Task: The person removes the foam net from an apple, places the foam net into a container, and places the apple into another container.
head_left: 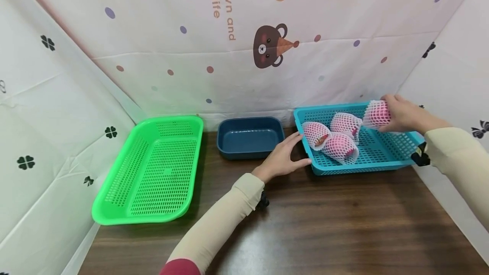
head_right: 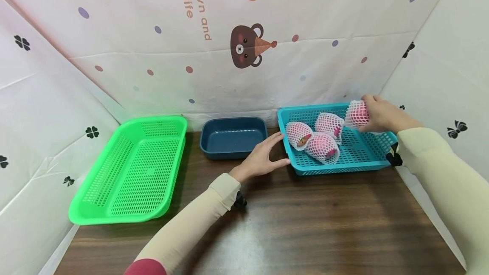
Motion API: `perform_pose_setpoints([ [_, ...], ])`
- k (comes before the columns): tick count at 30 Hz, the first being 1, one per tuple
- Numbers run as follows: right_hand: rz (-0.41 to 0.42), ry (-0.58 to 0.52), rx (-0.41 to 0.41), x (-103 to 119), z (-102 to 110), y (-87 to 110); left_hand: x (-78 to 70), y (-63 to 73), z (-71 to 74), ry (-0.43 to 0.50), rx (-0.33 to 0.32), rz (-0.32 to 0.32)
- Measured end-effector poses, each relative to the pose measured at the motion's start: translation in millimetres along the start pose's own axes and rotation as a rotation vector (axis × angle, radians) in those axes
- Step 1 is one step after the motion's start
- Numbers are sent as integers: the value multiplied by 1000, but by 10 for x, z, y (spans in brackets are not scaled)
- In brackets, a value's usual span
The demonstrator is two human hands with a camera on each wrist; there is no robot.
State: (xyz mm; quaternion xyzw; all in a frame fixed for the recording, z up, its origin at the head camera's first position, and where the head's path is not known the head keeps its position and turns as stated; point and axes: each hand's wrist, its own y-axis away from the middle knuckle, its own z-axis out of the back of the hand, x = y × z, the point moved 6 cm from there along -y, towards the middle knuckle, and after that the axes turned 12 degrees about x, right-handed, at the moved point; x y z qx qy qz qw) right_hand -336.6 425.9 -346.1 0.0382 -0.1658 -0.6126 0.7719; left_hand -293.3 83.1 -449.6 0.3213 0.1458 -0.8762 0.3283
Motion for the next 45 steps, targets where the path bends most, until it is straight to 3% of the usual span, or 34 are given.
perform_pose_setpoints([
  [8,5,-15,-5,38,73,11,-3,83,120,9,-46,20],
  [20,-2,-46,-18,72,148,26,76,209,238,12,-112,-1],
  [33,109,-49,-67,265,137,-49,232,353,359,51,-184,33],
  [45,149,-1,-83,437,109,-106,336,469,440,79,-246,80],
])
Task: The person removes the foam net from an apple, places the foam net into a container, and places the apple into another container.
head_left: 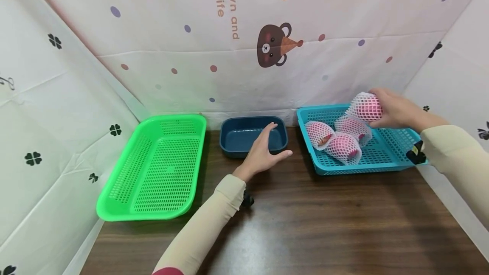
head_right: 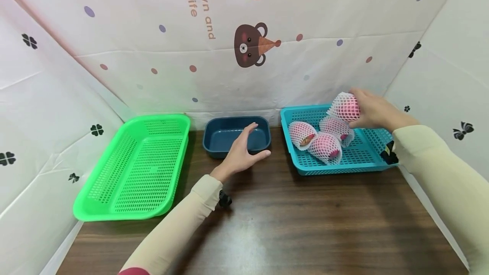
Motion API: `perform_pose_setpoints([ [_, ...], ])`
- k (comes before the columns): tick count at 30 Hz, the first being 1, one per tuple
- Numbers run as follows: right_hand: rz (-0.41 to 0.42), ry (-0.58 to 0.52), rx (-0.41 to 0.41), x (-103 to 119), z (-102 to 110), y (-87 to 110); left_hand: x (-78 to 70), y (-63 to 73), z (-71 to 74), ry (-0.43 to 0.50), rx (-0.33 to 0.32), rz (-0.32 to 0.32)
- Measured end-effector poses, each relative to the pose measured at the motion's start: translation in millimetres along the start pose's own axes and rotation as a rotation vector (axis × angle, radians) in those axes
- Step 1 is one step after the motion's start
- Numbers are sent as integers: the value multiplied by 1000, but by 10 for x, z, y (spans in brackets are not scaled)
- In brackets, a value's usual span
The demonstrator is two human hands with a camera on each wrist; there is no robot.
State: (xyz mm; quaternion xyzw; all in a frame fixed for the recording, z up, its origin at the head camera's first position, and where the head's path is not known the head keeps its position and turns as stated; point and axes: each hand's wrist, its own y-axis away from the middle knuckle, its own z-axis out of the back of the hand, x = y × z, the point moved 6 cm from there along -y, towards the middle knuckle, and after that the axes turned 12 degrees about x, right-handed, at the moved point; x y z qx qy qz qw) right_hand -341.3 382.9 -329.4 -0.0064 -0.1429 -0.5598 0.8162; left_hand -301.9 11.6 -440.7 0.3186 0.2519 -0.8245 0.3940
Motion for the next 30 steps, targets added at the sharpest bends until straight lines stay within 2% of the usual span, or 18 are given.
perform_pose_setpoints([
  [9,-11,16,10,36,-29,-30,78,46,69,11,-28,34],
  [21,-3,-44,16,77,-80,-72,147,112,170,2,-41,43],
  [30,7,-33,18,125,-97,-101,238,181,287,11,-77,76],
])
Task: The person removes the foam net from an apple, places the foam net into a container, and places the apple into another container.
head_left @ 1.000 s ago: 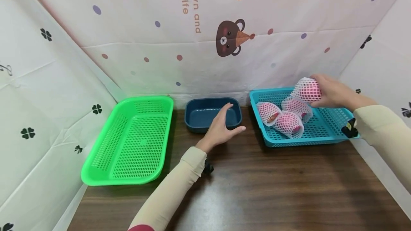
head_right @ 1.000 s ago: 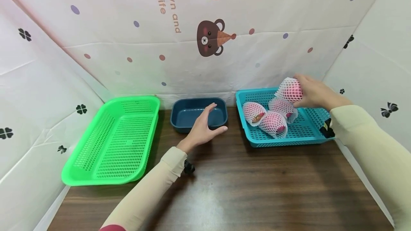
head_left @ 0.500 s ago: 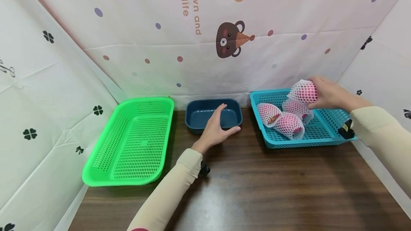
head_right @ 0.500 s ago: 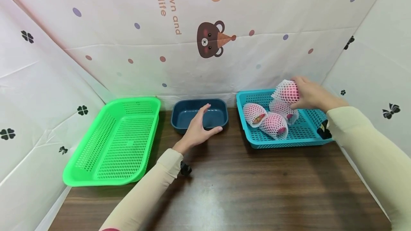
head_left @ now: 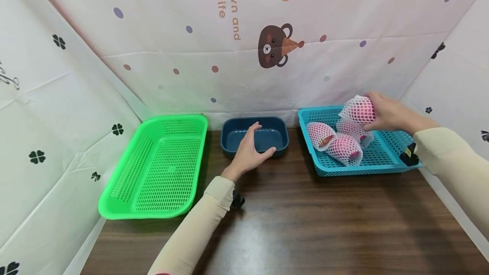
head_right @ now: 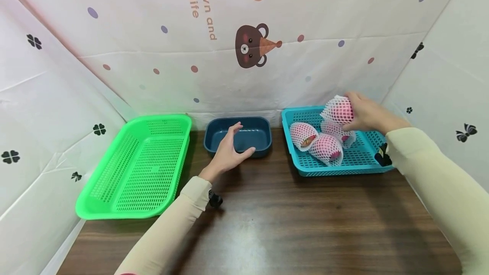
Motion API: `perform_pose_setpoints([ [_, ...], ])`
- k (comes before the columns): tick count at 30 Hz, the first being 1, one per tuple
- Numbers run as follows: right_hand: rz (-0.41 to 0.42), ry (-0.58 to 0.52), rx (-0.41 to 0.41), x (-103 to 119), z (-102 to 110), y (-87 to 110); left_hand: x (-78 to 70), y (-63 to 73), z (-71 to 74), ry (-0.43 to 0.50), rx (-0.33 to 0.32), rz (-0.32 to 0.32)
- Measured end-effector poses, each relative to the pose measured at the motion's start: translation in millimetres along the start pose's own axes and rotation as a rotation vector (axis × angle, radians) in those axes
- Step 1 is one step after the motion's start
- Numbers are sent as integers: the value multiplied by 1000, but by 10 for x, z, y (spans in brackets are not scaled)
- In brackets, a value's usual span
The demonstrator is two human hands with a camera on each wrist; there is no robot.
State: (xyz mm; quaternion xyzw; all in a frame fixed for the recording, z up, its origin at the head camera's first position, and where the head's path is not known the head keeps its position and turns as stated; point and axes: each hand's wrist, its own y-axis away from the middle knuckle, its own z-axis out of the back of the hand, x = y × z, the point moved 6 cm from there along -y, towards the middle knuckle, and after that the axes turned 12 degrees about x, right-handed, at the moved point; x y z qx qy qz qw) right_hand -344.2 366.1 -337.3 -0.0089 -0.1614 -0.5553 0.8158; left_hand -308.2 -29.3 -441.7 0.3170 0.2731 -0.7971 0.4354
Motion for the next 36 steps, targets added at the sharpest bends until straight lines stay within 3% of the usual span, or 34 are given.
perform_pose_setpoints([
  [18,117,-32,-23,317,-11,-92,159,271,145,75,-60,97],
  [31,156,-27,23,737,-46,-191,184,489,213,127,-103,71],
  [36,191,-19,19,898,-60,-245,224,577,235,129,-120,89],
])
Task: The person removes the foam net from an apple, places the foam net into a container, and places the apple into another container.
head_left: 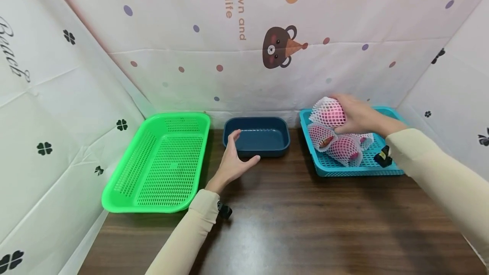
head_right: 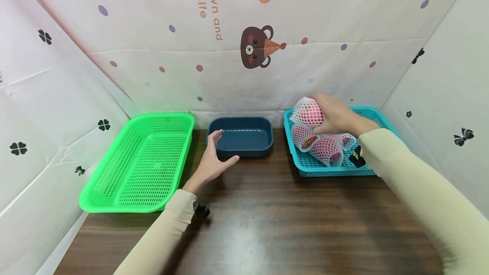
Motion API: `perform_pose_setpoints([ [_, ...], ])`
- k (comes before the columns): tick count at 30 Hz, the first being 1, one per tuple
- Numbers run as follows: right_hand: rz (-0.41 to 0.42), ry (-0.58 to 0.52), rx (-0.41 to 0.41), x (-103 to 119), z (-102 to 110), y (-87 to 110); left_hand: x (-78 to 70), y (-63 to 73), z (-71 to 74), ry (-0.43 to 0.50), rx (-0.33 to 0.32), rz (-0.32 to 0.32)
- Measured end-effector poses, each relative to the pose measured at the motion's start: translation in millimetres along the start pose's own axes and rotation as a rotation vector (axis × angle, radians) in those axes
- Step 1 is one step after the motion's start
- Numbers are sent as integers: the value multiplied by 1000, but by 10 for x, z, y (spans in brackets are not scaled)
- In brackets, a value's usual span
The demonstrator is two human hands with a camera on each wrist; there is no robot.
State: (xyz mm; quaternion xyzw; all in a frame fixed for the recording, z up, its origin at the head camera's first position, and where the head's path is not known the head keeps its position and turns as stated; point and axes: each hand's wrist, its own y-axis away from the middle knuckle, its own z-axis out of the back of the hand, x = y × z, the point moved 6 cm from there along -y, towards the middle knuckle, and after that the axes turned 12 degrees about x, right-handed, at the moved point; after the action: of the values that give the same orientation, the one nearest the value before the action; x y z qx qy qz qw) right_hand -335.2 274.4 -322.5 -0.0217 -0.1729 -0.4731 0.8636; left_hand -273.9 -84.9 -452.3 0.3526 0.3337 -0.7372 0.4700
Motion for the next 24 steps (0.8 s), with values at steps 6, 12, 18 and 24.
perform_pose_setpoints([
  [6,19,2,19,153,-101,-110,64,95,46,-4,-3,14],
  [12,55,-3,38,321,-199,-216,101,182,117,-2,-25,41],
  [18,59,-34,78,474,-305,-310,98,251,139,4,-42,54],
  [24,96,-10,85,616,-342,-380,121,303,109,0,-31,66],
])
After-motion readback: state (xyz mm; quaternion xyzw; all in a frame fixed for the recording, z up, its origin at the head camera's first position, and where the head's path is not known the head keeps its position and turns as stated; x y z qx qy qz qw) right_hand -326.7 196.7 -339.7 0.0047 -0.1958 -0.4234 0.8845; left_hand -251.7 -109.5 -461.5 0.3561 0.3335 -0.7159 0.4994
